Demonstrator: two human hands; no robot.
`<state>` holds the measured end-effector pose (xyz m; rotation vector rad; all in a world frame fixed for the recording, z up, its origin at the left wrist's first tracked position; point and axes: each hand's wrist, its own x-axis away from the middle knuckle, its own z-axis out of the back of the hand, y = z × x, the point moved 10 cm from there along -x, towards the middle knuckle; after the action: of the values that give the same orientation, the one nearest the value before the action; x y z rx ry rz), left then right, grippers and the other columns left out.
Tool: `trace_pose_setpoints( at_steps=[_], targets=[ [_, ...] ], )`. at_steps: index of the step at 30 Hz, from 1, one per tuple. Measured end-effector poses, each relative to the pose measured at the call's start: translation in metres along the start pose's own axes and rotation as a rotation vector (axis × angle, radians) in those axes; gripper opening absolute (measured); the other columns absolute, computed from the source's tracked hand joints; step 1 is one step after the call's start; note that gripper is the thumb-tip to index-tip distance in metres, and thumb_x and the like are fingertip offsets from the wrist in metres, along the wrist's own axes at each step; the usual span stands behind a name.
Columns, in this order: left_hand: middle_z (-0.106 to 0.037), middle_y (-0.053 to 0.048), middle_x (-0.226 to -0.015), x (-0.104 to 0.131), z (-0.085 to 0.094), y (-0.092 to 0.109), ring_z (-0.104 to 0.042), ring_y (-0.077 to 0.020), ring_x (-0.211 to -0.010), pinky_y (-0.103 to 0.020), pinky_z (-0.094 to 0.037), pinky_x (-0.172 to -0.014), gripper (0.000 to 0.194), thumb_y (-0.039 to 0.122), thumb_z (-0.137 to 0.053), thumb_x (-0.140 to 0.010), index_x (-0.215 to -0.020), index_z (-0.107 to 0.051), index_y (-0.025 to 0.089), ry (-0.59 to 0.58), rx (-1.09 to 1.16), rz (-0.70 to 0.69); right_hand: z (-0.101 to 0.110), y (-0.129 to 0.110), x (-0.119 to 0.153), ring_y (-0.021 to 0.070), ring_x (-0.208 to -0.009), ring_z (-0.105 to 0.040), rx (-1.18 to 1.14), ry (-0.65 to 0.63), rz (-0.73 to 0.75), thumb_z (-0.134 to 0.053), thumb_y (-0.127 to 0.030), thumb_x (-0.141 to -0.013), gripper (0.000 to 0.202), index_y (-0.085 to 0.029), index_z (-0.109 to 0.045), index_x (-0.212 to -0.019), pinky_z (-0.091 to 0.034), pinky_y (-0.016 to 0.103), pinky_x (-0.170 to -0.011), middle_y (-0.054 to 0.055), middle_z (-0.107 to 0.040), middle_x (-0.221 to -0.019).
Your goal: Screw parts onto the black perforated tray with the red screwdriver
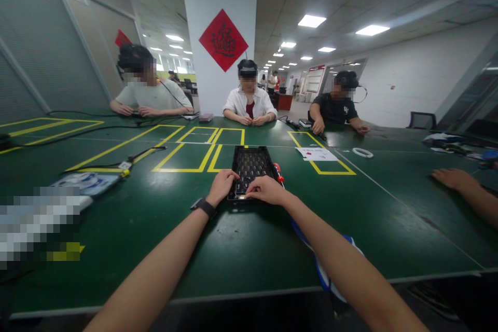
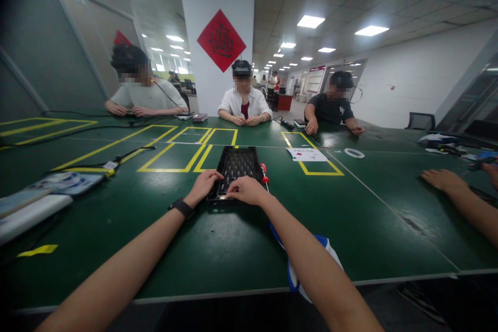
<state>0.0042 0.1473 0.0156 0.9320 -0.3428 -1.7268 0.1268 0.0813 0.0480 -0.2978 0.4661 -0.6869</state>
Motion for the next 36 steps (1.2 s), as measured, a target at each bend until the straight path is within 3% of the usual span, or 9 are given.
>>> trace_pose_setpoints(
  at_steps=[13, 36],
  targets=[
    [-0.065, -0.003, -0.085, -0.0005, 0.0006, -0.0014, -0.053, -0.0178, -0.089, -0.029, -0.039, -0.084, 0.030, 0.019, -0.036, -0.072, -0.072, -0.066, 0.018, 0.019, -0.003, 0.005, -0.0029, 0.0031, -0.0005, 0.0100, -0.064, -0.052, -0.092, 0.003, 0.018, -0.060, -0.040, -0.072, 0.028, -0.016, -0.070, -0.081, -0.035, 0.020, -0.059, 0.004, -0.065, -0.073],
    [-0.065, -0.003, -0.086, -0.0004, 0.0006, -0.0005, -0.053, -0.0184, -0.091, -0.030, -0.039, -0.085, 0.029, 0.018, -0.037, -0.072, -0.071, -0.066, 0.019, 0.016, -0.003, 0.003, -0.0051, 0.0082, -0.0013, 0.0089, -0.060, -0.052, -0.115, -0.003, -0.029, -0.058, -0.033, -0.075, 0.023, -0.015, -0.068, -0.084, -0.037, 0.019, -0.058, 0.003, -0.065, -0.070]
  ],
)
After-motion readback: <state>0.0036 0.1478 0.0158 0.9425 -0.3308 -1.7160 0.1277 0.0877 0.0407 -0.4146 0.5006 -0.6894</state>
